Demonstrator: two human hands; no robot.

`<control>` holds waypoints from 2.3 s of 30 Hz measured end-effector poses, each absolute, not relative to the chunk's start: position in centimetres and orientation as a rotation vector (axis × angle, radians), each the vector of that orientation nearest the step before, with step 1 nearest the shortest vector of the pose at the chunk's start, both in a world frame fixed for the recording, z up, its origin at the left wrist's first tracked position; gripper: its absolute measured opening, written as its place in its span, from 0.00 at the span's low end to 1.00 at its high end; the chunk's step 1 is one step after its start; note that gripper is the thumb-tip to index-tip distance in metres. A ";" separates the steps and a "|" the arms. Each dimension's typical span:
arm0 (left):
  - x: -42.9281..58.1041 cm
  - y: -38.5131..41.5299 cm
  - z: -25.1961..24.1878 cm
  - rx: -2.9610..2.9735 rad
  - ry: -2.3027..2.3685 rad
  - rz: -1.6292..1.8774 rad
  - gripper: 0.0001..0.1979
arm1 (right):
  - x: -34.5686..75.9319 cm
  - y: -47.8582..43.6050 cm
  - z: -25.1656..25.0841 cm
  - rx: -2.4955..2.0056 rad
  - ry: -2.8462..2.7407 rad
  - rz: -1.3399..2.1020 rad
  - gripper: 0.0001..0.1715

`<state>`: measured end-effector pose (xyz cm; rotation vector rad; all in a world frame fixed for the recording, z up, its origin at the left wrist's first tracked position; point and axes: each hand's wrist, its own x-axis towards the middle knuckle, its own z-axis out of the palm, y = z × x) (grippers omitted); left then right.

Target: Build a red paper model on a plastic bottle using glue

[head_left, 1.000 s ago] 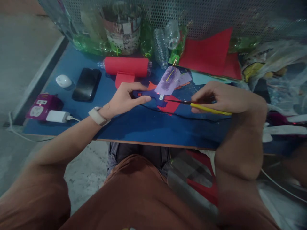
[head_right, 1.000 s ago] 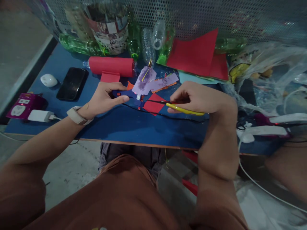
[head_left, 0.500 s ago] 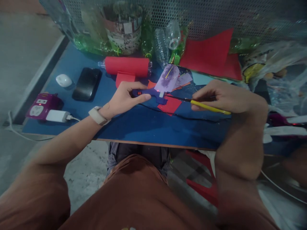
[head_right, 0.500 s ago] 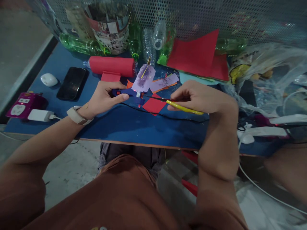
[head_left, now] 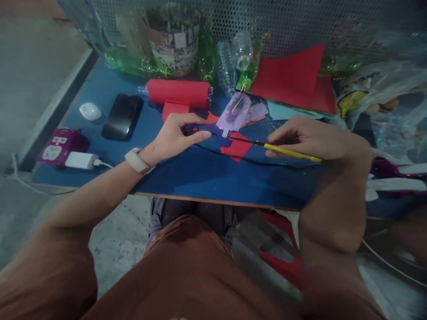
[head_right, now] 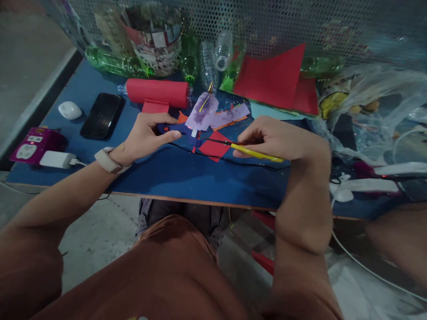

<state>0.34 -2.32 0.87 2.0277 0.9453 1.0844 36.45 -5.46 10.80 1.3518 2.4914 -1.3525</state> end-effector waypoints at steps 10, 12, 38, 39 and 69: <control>0.3 -2.3 0.8 2.018 0.933 1.072 0.36 | 36.7 -5.2 10.7 1.299 2.482 -1.385 0.47; 0.3 -2.3 0.8 2.021 0.927 1.072 0.36 | 36.7 -5.1 10.6 1.289 2.469 -1.442 0.46; 0.4 -1.8 -0.1 1.640 0.921 1.203 0.24 | 38.4 -3.8 9.2 2.026 2.529 -0.886 0.30; 0.5 -1.7 -0.2 1.590 0.889 1.187 0.24 | 38.2 -3.3 8.3 2.224 2.498 -0.639 0.21; 1.6 -2.2 -1.3 1.290 0.556 1.210 0.27 | 26.8 -5.8 0.8 2.266 3.588 -1.287 0.18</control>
